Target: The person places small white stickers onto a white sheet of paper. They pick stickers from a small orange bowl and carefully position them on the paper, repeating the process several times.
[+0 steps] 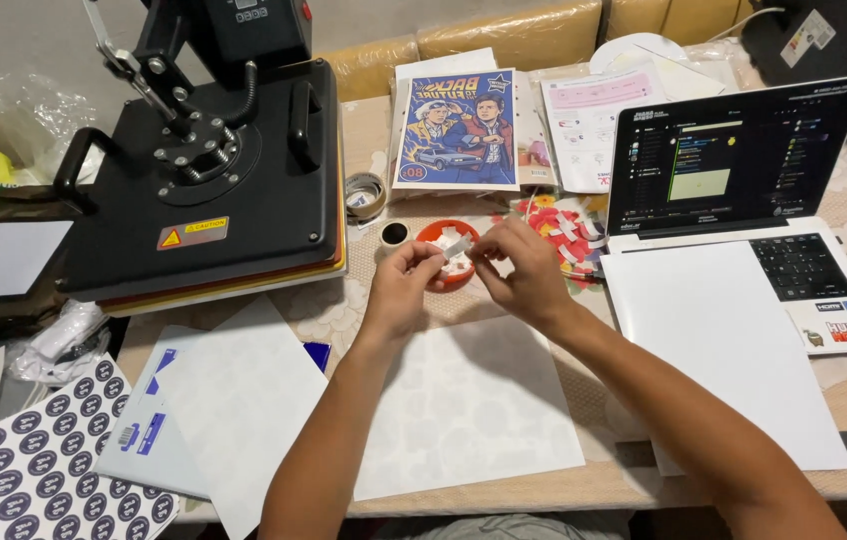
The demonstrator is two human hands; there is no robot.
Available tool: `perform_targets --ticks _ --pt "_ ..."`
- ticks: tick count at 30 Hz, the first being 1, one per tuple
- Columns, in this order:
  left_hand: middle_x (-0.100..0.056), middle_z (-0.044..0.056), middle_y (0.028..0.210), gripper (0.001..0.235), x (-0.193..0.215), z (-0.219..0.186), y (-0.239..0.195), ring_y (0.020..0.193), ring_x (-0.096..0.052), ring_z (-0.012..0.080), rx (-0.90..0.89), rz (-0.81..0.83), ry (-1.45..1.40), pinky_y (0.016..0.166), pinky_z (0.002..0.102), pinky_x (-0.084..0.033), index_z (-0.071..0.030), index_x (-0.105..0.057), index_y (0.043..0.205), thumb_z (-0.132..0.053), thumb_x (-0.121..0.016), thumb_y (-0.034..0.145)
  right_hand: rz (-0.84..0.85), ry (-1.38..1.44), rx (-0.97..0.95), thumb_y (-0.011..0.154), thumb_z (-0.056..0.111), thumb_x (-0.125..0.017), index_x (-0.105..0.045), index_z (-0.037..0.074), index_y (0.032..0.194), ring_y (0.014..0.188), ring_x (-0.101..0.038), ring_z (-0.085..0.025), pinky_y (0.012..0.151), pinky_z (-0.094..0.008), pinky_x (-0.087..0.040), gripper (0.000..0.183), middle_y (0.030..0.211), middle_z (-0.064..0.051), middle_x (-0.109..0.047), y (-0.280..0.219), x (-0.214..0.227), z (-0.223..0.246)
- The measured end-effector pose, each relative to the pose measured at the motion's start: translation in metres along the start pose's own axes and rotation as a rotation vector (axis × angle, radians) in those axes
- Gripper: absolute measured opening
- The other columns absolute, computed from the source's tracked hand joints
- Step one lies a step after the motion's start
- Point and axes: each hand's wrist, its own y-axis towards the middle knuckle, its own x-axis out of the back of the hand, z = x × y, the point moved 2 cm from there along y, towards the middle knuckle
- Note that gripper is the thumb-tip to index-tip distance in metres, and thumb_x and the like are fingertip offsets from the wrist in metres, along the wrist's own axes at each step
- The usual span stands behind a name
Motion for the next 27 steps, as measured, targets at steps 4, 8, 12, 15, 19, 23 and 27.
perform_targets --ticks 4,8,12,15,19,23,27 --pt "-0.072 0.016 0.102 0.015 -0.023 -0.033 -0.041 0.089 -0.078 0.0177 -0.047 0.023 -0.096 0.079 0.028 -0.069 0.006 -0.076 0.115 -0.006 -0.074 0.105 -0.001 -0.098 0.114 0.092 0.003 -0.09 -0.081 0.015 0.105 0.082 -0.072 -0.023 0.074 -0.035 -0.065 0.02 0.095 -0.001 -0.068 -0.003 0.022 0.041" --pt "-0.073 0.016 0.1 0.017 -0.038 -0.052 -0.068 0.094 -0.076 0.0181 -0.134 0.06 -0.086 0.084 0.029 -0.067 0.006 -0.076 0.117 -0.007 -0.074 0.107 -0.079 -0.147 0.177 0.091 0.005 -0.09 -0.083 0.015 0.109 0.088 -0.073 -0.025 0.08 -0.039 -0.066 0.021 0.103 -0.004 -0.072 0.0 0.039 0.073" --pt "-0.078 0.015 0.099 0.013 -0.042 -0.073 -0.081 0.094 -0.073 0.0165 -0.317 0.183 0.047 0.087 0.031 -0.066 0.002 -0.081 0.116 -0.007 -0.076 0.109 -0.042 -0.002 0.126 0.093 0.001 -0.088 -0.086 0.01 0.112 0.094 -0.081 -0.03 0.085 -0.042 -0.067 0.021 0.107 -0.008 -0.082 0.0 0.053 0.085" --pt "-0.077 0.01 0.103 0.011 -0.043 -0.096 -0.09 0.096 -0.073 0.0141 -0.442 0.242 0.232 0.09 0.031 -0.064 -0.004 -0.084 0.115 -0.012 -0.08 0.108 0.005 0.073 0.084 0.094 -0.001 -0.087 -0.087 0.009 0.111 0.095 -0.083 -0.03 0.086 -0.042 -0.067 0.02 0.106 -0.008 -0.086 -0.002 0.064 0.092" --pt "-0.077 0.01 0.103 0.009 -0.051 -0.12 -0.105 0.092 -0.076 0.0192 -0.556 0.274 0.41 0.087 0.035 -0.066 -0.007 -0.085 0.112 -0.012 -0.08 0.106 0.026 0.136 0.009 0.096 0.001 -0.086 -0.087 0.009 0.108 0.094 -0.085 -0.03 0.084 -0.041 -0.067 0.014 0.104 -0.008 -0.087 -0.008 0.079 0.095" --pt "-0.077 0.015 0.1 0.007 -0.051 -0.125 -0.107 0.093 -0.079 0.0317 -0.636 0.308 0.518 0.086 0.043 -0.067 -0.006 -0.081 0.107 -0.007 -0.075 0.104 0.086 0.155 -0.135 0.096 0.004 -0.085 -0.087 0.01 0.102 0.085 -0.083 -0.029 0.081 -0.042 -0.066 0.009 0.096 -0.008 -0.087 -0.029 0.096 0.084" --pt "-0.08 0.013 0.099 0.012 -0.036 -0.111 -0.082 0.095 -0.081 0.0282 -0.577 0.172 0.516 0.086 0.04 -0.067 -0.009 -0.08 0.11 -0.013 -0.07 0.108 0.178 0.032 -0.329 0.092 0.003 -0.084 -0.086 0.007 0.1 0.083 -0.085 -0.033 0.08 -0.046 -0.067 0.009 0.091 -0.012 -0.088 -0.071 0.122 0.065"
